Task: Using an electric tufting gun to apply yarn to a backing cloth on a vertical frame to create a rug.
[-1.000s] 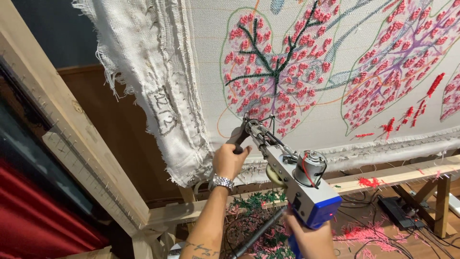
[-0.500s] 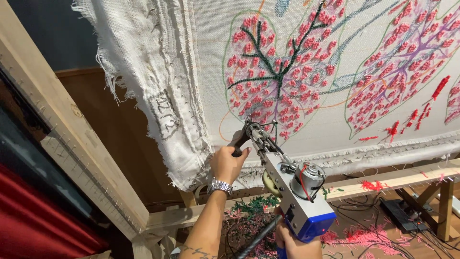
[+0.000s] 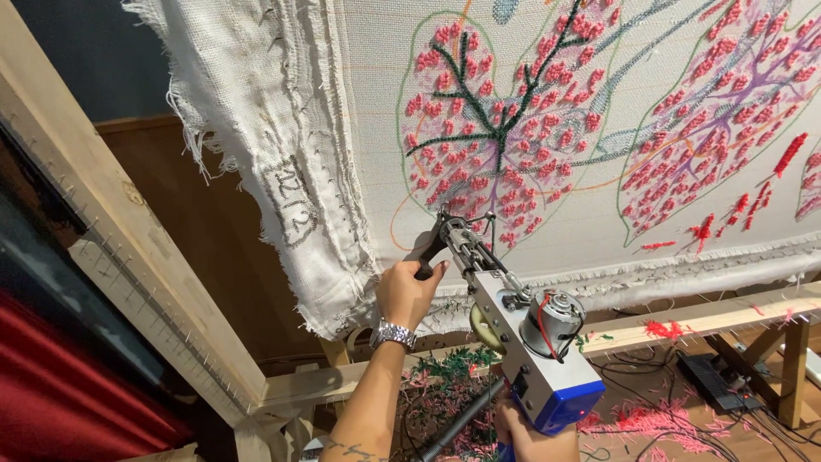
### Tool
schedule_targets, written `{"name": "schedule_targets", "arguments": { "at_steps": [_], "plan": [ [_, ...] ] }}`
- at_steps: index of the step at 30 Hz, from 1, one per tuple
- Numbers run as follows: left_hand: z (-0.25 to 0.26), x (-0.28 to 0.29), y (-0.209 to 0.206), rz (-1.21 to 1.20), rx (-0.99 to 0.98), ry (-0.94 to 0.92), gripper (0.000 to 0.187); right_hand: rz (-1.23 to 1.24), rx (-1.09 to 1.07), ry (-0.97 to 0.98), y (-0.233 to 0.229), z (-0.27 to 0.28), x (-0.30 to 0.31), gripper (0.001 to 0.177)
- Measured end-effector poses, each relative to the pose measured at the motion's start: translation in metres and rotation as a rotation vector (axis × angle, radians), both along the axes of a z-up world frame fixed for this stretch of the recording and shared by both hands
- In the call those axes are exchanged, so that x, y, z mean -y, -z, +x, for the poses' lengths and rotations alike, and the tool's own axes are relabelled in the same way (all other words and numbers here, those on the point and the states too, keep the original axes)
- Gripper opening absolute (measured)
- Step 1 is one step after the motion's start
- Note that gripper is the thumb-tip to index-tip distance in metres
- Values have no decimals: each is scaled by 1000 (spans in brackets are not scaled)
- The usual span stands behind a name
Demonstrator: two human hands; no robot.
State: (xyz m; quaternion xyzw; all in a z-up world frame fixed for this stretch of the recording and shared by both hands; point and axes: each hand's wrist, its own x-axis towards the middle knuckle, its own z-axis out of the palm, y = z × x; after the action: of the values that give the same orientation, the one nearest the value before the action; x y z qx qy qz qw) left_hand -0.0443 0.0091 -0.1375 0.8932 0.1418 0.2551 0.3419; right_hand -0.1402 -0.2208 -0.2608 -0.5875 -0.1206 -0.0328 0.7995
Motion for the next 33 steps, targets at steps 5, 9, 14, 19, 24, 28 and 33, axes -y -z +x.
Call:
{"name": "schedule_targets", "arguments": {
  "at_steps": [5,9,14,19,24,28,33],
  "plan": [
    [-2,2,-1,16,92,-23,43,20,23,-18,-2,-1,0,36],
    [-4,2,-3,37,117,-11,48,20,23,-35,7,5,1,36],
    [-5,2,-3,31,133,-10,51,-67,-16,35,6,6,-1,34],
    [-2,-1,-1,43,167,-4,49,-144,31,56,31,18,2,34],
    [1,-9,-6,65,66,-10,44,-213,-12,116,-15,-3,-2,39],
    [-1,-16,-21,238,-34,-91,45,-303,176,228,-33,0,13,55],
    [-9,-19,-41,302,52,-107,32,-535,266,161,-51,0,21,46]
  ]
}}
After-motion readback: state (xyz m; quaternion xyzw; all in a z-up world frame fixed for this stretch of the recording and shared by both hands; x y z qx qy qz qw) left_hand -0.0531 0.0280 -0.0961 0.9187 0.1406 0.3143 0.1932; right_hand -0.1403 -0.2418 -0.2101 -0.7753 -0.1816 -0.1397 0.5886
